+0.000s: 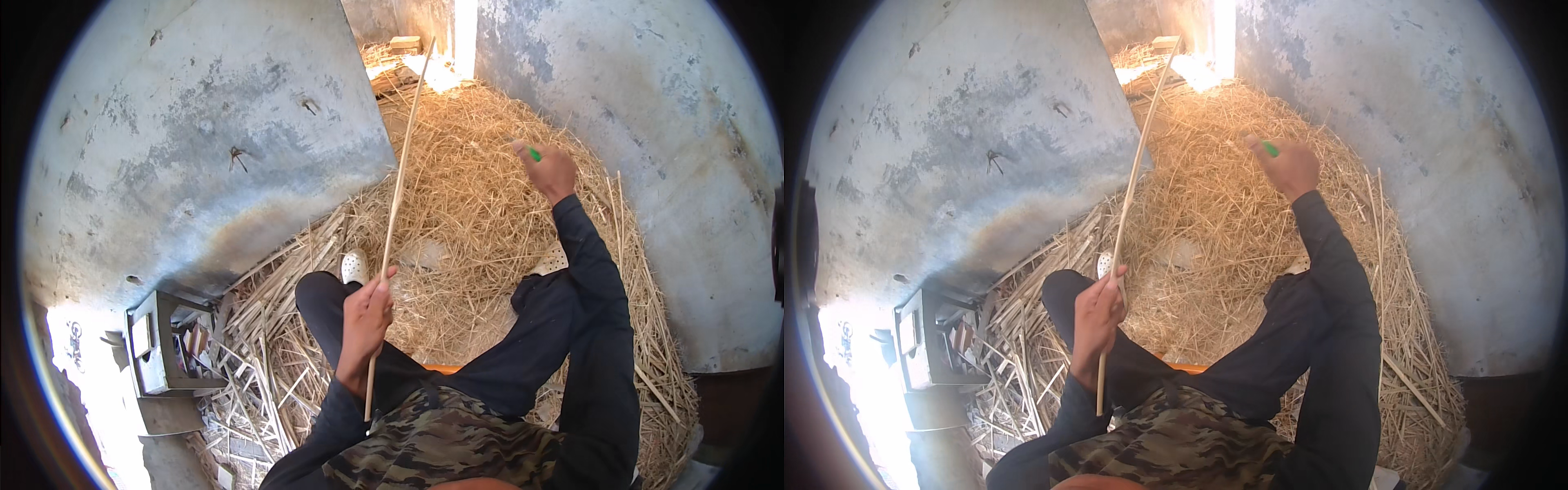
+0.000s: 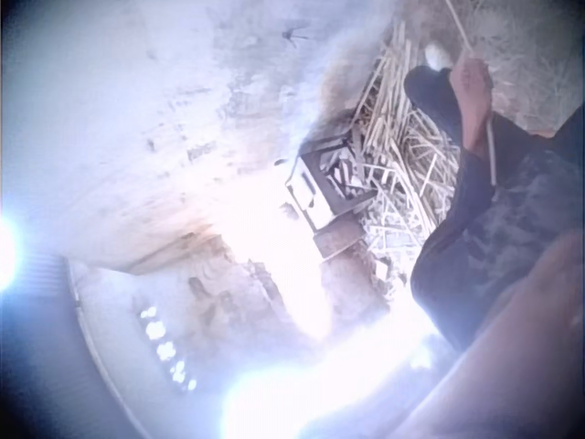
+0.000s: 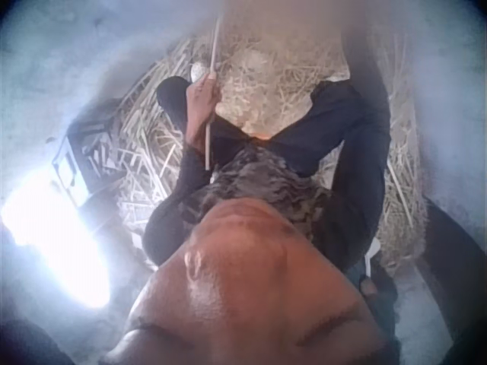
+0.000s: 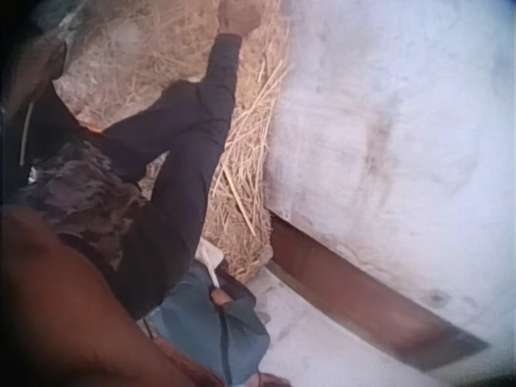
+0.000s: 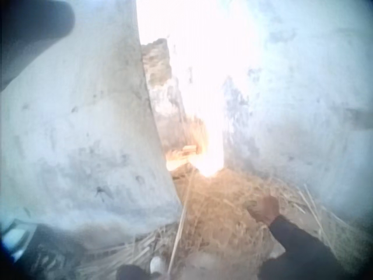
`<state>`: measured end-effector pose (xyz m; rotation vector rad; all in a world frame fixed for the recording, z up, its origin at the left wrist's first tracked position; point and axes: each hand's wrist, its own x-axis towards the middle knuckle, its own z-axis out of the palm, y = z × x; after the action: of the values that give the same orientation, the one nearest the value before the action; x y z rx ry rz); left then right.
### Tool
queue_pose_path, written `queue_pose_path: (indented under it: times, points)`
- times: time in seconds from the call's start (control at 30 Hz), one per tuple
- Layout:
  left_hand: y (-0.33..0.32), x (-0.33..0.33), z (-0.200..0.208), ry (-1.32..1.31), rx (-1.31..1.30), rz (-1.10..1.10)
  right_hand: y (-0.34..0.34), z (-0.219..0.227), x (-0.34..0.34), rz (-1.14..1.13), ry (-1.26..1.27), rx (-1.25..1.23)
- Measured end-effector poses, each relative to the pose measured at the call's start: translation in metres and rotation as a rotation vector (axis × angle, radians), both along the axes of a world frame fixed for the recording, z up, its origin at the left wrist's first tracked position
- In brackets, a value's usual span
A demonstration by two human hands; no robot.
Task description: The person sits on a straw-covered floor and uses a green utility knife to shave the bark off a long, thin wooden stick. They rotate the stick and scrape the blade along its length to remove the outer layer, occasionally switching to a metal file to smooth the surface.
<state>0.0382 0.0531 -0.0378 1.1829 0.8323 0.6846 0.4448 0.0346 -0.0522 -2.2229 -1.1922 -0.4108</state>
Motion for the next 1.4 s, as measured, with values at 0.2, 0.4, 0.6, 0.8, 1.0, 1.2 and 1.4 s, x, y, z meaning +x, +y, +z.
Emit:
queue_pose_path:
  times: [0.2, 0.4, 0.6, 0.8, 1.0, 1.2, 1.4]
  points:
    - [0.009, 0.045, 0.004, -0.145, 0.002, -0.08, -0.008, 0.017, -0.125, 0.591, -0.077, 0.07]
    - [0.001, 0.059, 0.014, -0.098, 0.078, -0.122, -0.002, 0.014, -0.134, 0.574, -0.081, 0.053]
    - [-0.002, 0.058, 0.008, -0.085, 0.083, -0.158, -0.013, 0.014, -0.152, 0.659, -0.07, 0.067]
    - [-0.014, 0.06, 0.016, -0.035, 0.156, -0.121, 0.002, 0.018, -0.125, 0.582, -0.206, 0.128]
    - [-0.02, 0.057, 0.017, 0.017, 0.166, -0.177, 0.015, 0.012, -0.094, 0.475, -0.281, 0.127]
    - [-0.015, 0.057, 0.004, 0.005, 0.143, -0.202, 0.027, 0.006, -0.074, 0.485, -0.424, 0.18]
    - [-0.009, 0.06, -0.001, 0.017, 0.08, -0.2, 0.039, -0.012, -0.06, 0.529, -0.44, 0.122]
